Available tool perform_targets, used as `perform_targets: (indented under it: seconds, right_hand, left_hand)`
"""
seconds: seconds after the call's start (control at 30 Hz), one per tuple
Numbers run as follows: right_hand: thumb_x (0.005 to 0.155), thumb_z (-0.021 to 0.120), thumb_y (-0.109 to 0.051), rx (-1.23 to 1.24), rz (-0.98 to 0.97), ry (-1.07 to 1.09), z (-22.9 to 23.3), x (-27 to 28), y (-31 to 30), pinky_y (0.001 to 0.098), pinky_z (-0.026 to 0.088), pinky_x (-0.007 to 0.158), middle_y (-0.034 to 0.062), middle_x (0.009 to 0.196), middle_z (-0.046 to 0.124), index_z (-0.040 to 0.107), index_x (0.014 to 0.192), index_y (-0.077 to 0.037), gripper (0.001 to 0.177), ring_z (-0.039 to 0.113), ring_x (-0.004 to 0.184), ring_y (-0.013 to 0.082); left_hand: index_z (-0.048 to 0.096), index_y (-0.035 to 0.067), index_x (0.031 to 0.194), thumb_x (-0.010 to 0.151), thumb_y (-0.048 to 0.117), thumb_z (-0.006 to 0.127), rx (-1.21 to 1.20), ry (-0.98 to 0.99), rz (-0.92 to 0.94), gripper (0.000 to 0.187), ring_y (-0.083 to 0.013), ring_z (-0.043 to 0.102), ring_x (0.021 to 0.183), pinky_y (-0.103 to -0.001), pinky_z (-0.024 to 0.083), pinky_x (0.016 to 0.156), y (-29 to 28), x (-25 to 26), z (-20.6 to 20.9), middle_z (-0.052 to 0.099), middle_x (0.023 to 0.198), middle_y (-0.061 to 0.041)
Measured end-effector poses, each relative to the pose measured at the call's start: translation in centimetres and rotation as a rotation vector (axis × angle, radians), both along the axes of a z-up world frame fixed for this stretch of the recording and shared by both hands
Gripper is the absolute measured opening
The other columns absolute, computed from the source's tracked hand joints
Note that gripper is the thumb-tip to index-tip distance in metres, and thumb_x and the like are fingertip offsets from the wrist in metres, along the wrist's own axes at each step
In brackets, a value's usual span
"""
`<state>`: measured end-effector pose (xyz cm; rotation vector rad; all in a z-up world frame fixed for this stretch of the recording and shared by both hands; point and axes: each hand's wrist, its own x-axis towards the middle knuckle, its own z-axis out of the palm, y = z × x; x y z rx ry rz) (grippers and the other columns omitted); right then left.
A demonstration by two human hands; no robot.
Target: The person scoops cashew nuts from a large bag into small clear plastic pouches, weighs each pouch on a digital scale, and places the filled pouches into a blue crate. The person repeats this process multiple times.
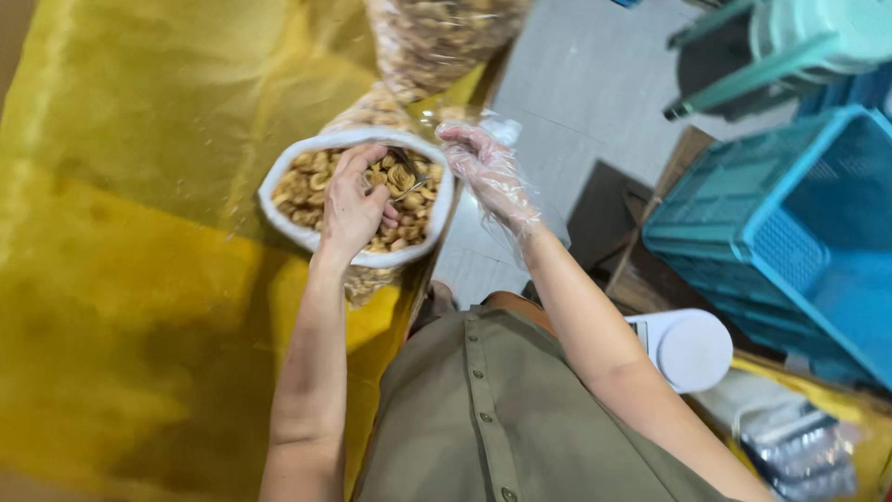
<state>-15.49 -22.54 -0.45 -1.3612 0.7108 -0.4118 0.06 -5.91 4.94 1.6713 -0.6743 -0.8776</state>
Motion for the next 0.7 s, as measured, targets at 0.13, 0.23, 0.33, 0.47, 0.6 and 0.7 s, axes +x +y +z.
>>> perform_targets:
  seconds: [0.13,0.23,0.33,0.47,0.6,0.7]
  right_hand:
    - [0.105,0.065,-0.020,-0.078,-0.179,0.104,2.6,-6.3,-1.4,0.0250,0.053,0.086,0.0010,0.106,0.065,0.071,0.124,-0.008,0.023,0.058,0.092,0.0105]
    - [0.105,0.062,-0.021,-0.190,-0.407,0.145,4.8,-13.2,-2.4,0.0248,0.054,0.087,0.0019,0.110,0.071,0.073,0.123,-0.008,0.024,0.062,0.093,0.0105]
    - [0.107,0.061,-0.024,-0.226,-0.663,-0.011,6.7,-21.6,-2.2,0.0270,0.055,0.092,0.0037,0.120,0.073,0.071,0.124,-0.006,0.027,0.067,0.106,0.0102]
    - [0.107,0.056,-0.032,-0.276,-0.938,0.087,9.4,-34.9,0.8,0.0268,0.057,0.095,0.0016,0.123,0.074,0.070,0.126,-0.010,0.032,0.071,0.110,0.0115]
    - [0.103,0.066,-0.033,-0.158,-1.283,-0.014,9.1,-44.3,3.5,0.0288,0.058,0.090,0.0046,0.116,0.076,0.072,0.118,-0.009,0.029,0.072,0.104,0.0149]
    - [0.104,0.066,-0.030,-0.107,-1.367,-0.180,6.0,-49.8,7.4,0.0283,0.055,0.085,0.0058,0.115,0.074,0.070,0.120,-0.007,0.028,0.071,0.102,0.0156]
  left_hand:
    - [0.056,-0.009,0.133,0.087,-0.009,0.051,-0.024,-0.016,-0.251,0.046,-0.0185,0.072,0.065,-0.029,0.062,0.054,-5.3,-4.8,3.3,0.050,0.142,-0.013]
    - [0.056,-0.009,0.131,0.088,-0.008,0.052,-0.062,0.021,-0.458,0.043,-0.0185,0.071,0.064,-0.029,0.062,0.052,-9.6,-10.3,5.7,0.050,0.139,-0.013]
    - [0.056,-0.009,0.132,0.088,-0.009,0.052,-0.133,0.046,-0.684,0.044,-0.0178,0.072,0.065,-0.029,0.064,0.054,-12.6,-16.7,7.1,0.050,0.140,-0.013]
    - [0.056,-0.008,0.132,0.088,-0.009,0.052,-0.207,0.198,-0.883,0.044,-0.0187,0.073,0.067,-0.031,0.066,0.055,-15.6,-26.3,7.8,0.050,0.139,-0.013]
    - [0.057,-0.009,0.132,0.090,-0.009,0.054,-0.216,0.296,-0.995,0.042,-0.0195,0.074,0.069,-0.032,0.068,0.056,-16.8,-35.9,7.5,0.049,0.138,-0.012]
    - [0.057,-0.010,0.131,0.092,-0.007,0.055,-0.178,0.353,-1.053,0.040,-0.0196,0.074,0.068,-0.032,0.068,0.056,-16.6,-42.0,6.7,0.050,0.137,-0.012]
